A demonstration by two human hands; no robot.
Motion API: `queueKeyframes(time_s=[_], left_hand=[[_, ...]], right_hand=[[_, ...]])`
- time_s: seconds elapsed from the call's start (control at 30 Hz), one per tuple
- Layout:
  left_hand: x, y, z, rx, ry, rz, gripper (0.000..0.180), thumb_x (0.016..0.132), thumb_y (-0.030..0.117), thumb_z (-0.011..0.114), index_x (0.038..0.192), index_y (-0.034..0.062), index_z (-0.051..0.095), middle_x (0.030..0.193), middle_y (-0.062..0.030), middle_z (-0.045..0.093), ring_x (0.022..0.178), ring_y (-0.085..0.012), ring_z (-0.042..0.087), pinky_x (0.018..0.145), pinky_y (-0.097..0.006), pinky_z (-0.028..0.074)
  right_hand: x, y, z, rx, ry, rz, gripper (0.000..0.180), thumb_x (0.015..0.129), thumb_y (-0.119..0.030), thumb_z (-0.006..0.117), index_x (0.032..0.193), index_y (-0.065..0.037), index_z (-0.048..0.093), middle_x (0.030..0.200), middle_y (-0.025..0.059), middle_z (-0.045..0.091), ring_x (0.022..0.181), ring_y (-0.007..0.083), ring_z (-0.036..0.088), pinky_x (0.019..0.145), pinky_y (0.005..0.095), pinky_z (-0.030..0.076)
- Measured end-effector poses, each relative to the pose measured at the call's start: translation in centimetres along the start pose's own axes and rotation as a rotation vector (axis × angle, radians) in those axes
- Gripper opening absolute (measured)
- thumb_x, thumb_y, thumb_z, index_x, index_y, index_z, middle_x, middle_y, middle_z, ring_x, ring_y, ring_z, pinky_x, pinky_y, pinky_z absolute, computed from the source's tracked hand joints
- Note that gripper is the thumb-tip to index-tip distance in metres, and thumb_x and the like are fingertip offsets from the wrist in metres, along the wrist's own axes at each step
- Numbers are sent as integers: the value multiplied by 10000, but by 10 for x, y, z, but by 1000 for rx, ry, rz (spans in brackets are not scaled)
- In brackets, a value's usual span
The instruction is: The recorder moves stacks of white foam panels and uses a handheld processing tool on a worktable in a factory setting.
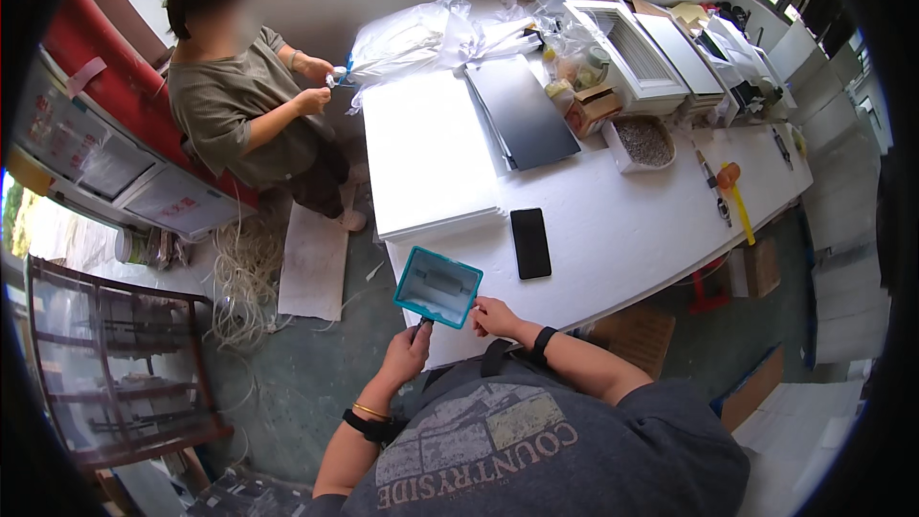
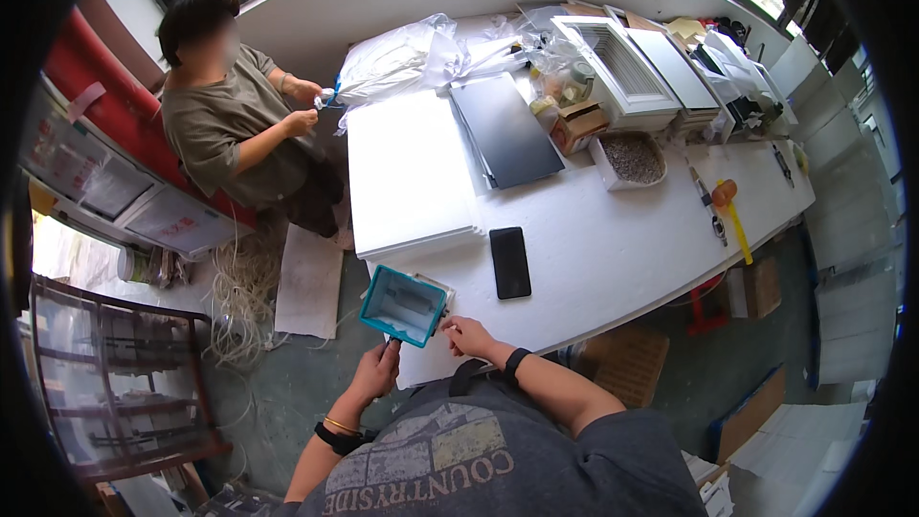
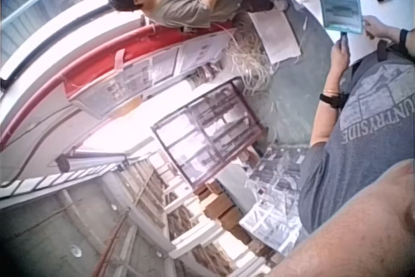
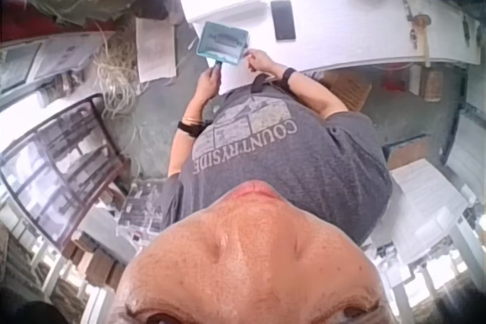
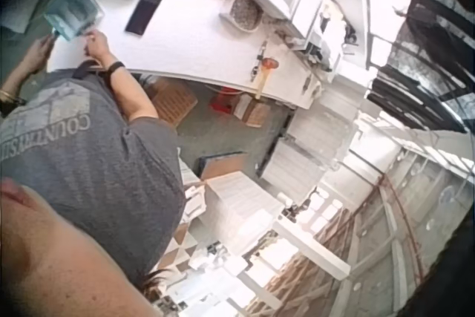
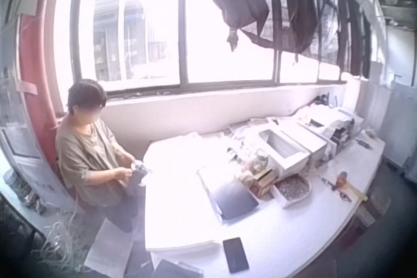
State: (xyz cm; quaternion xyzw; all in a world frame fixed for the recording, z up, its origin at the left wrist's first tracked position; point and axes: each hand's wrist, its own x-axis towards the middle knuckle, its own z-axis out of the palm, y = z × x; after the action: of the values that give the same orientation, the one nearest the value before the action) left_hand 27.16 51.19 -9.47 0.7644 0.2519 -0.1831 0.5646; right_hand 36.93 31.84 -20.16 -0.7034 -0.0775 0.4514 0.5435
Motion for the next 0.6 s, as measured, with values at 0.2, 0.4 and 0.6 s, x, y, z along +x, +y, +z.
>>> queueKeyframes(time_s=[0.2,0.4,0.6], left_hand=[[-15,37,-29,-3,38,89,467,896,412,412,649,21,475,508,-16,456,454,-108,427,441,-271,338],[-27,51,-48,-245,15,-28,449,894,456,390,704,51,438,474,0,399,323,-78,356,306,-225,268],[-43,50,-49,-464,15,-63,421,899,444,392,782,41,423,478,9,369,326,-70,327,311,-219,260]], right_hand=[[5,8,-18,15,83,44,194,864,-139,471,979,9,519,662,69,546,515,131,559,473,258,489],[2,13,-26,22,106,118,184,852,-121,468,980,-1,526,676,71,550,528,128,560,495,260,499],[4,15,-19,20,148,90,185,825,-102,485,960,17,531,690,88,575,557,141,576,508,265,496]])
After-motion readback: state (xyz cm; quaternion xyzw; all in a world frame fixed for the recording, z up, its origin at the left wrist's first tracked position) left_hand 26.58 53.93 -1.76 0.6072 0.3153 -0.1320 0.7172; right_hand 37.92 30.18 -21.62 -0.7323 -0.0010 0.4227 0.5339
